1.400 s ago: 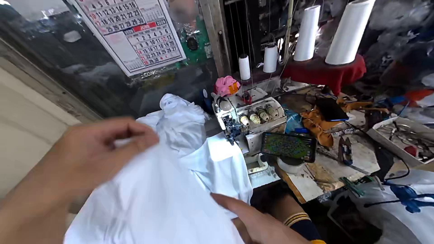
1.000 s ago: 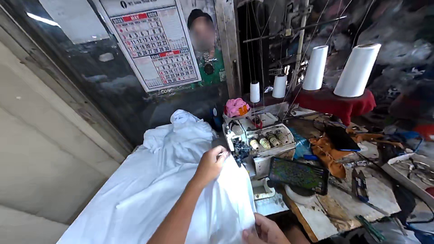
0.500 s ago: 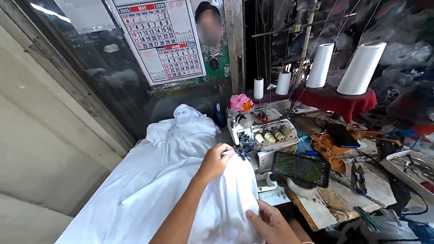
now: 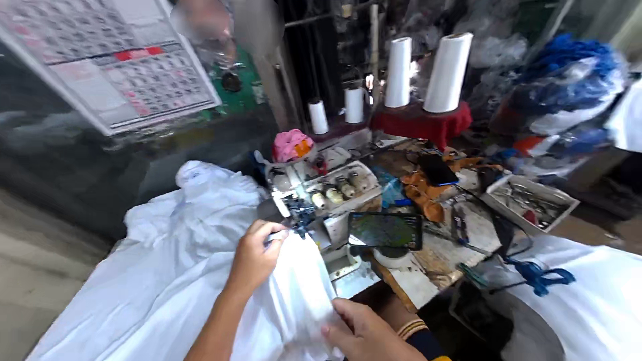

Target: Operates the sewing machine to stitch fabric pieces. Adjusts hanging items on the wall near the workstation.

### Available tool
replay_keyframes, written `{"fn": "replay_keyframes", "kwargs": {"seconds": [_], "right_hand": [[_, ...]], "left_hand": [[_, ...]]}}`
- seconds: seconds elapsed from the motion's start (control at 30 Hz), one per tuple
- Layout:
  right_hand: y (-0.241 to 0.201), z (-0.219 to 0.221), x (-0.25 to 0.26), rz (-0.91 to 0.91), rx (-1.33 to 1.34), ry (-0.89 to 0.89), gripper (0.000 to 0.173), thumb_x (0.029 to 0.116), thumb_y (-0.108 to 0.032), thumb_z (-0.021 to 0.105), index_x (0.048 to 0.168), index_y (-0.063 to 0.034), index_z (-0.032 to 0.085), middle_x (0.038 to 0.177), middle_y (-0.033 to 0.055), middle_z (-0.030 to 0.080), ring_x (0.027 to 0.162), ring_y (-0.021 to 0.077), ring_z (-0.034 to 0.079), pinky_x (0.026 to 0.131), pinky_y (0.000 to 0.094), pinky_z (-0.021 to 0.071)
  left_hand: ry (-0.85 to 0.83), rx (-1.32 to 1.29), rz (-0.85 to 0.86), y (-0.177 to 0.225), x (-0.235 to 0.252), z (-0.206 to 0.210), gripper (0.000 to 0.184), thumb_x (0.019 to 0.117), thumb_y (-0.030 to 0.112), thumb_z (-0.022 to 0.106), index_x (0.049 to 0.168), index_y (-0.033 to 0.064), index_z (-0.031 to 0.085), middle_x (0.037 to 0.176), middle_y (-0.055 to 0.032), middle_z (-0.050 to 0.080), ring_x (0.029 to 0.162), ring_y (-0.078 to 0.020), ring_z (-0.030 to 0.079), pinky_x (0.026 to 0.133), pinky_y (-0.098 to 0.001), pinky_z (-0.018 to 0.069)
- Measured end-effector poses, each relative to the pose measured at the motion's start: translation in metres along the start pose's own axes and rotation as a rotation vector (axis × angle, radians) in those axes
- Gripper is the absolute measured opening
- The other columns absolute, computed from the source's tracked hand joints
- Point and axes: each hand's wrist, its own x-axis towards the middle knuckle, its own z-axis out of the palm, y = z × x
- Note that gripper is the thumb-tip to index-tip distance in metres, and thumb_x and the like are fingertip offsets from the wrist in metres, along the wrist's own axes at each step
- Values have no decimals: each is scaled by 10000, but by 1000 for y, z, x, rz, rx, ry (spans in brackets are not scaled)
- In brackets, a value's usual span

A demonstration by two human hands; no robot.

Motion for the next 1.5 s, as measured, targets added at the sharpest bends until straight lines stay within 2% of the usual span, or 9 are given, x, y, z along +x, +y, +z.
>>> {"fn": "replay_keyframes", "kwargs": {"seconds": [0.17, 0.63, 0.7, 0.8, 0.93, 1.1, 1.23, 1.33, 1.5], "right_hand": [[-25, -36, -24, 9, -382, -123, 414, 1024, -306, 622, 1381, -97, 614, 1271, 101, 672, 1155, 198, 657, 1018, 432, 538], [-87, -185, -72, 62, -505, 291, 237, 1045, -256, 578, 1179, -131, 729, 962, 10, 746, 772, 127, 719, 688, 346, 631], [-90, -209, -48, 65, -677, 558, 182, 1038, -207, 605, 1107, -102, 737, 884, 44, 733, 706, 174, 698, 656, 413, 614], [-72, -242, -3, 323, -945, 628, 337, 1027, -279, 605, 1290, -80, 673, 1111, 192, 707, 983, 396, 693, 840, 652, 542], [-66, -253, 19, 464, -1091, 526, 152, 958, -212, 671, 1016, -98, 752, 1010, 182, 721, 969, 423, 687, 785, 677, 531], [-103, -262, 13, 220, -952, 712, 221, 1045, -177, 540, 1137, -26, 671, 1004, 208, 699, 932, 410, 688, 797, 654, 529], [-63, -280, 38, 365, -1036, 442, 484, 959, -237, 696, 1419, -132, 587, 1309, 262, 604, 1169, 479, 608, 932, 699, 489], [-48, -284, 42, 285, -1074, 442, 166, 947, -167, 697, 1080, -89, 761, 1162, 201, 690, 1103, 424, 647, 904, 674, 515], [-80, -280, 54, 147, -982, 614, 161, 970, -138, 672, 1077, -36, 735, 1147, 222, 673, 1088, 415, 642, 923, 632, 511]], "left_hand": [[-21, 78, -40, 3, 4, 1, 170, 979, 265, 608, 1026, 150, 724, 1026, -14, 670, 942, -140, 658, 818, -422, 576], [-8, 171, -56, 6, 8, 9, 229, 995, 262, 570, 1042, 80, 701, 1049, -112, 665, 965, -277, 660, 817, -554, 540], [-2, 186, -61, 6, 8, 9, 232, 993, 256, 568, 1048, 74, 700, 1057, -119, 667, 973, -283, 662, 826, -553, 540], [-1, 195, -58, 7, 9, 10, 232, 997, 241, 567, 1052, 60, 702, 1048, -123, 668, 968, -287, 664, 830, -550, 545], [16, 202, -66, 7, 10, 9, 245, 994, 246, 558, 1065, 71, 714, 1059, -112, 679, 993, -276, 669, 853, -541, 547], [26, 194, -83, 13, 10, 10, 215, 997, 220, 571, 1051, 61, 706, 1039, -110, 681, 966, -271, 671, 843, -547, 545], [15, 195, -83, 16, 9, 9, 203, 1002, 196, 594, 1070, 43, 707, 1067, -133, 695, 1006, -294, 682, 881, -561, 549], [26, 187, -77, 14, 9, 9, 206, 1002, 210, 591, 1069, 59, 714, 1066, -116, 692, 1015, -278, 673, 891, -540, 546], [40, 165, -93, 11, 9, 11, 195, 988, 214, 601, 1044, 69, 719, 1016, -98, 683, 970, -266, 672, 847, -533, 550]]}}
